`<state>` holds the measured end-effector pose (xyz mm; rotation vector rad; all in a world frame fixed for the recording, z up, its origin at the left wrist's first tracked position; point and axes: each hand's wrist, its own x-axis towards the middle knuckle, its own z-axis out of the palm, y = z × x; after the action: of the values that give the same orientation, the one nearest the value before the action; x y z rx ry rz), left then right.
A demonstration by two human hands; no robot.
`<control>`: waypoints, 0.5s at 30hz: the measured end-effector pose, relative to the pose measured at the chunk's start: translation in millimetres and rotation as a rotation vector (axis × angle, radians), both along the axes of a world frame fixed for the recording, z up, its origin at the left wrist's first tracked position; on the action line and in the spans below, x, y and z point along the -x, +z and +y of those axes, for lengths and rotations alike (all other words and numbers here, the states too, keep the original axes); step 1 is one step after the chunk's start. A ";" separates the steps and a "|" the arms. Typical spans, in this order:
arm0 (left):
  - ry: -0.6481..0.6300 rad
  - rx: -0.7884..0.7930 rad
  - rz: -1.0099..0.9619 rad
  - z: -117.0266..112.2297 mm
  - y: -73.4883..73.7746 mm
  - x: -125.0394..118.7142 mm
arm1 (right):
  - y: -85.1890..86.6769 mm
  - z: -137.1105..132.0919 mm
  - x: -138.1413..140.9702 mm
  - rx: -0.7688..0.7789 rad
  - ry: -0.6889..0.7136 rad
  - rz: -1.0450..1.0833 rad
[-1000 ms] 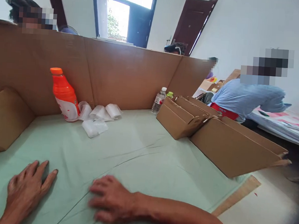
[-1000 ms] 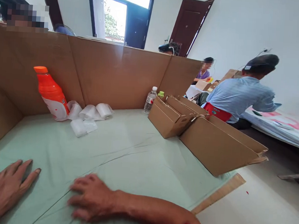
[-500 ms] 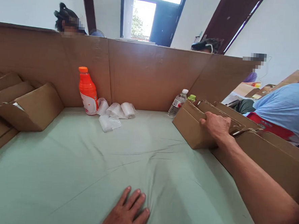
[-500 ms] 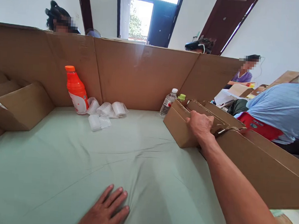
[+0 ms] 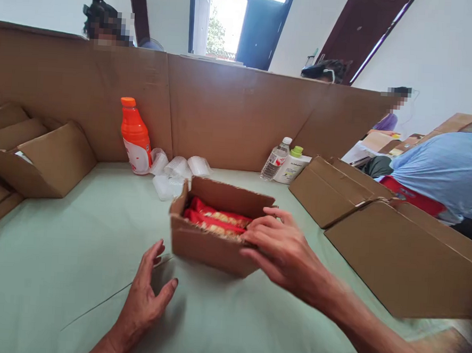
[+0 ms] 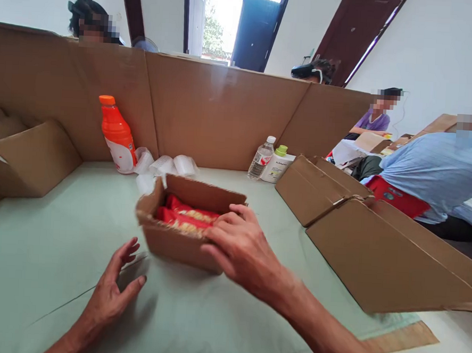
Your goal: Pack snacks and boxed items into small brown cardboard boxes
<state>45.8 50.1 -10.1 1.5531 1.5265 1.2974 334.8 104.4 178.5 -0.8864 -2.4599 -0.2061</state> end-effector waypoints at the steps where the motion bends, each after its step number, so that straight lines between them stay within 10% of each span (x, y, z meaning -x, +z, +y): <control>1: 0.021 0.008 -0.030 -1.2 1.6 4.7 | 1.2 -9.1 5.2 0.013 0.057 0.064; 10: 0.123 0.112 -0.145 -40.8 -12.3 25.9 | -94.4 -13.2 3.4 0.500 -0.441 1.110; 15: 0.122 0.109 -0.093 -30.7 -3.5 29.3 | -129.3 -28.2 5.6 0.596 -0.525 1.252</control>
<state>16.6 19.4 -13.6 1.3318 1.6265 1.3113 329.2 76.2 49.1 -1.3232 -1.0777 0.7309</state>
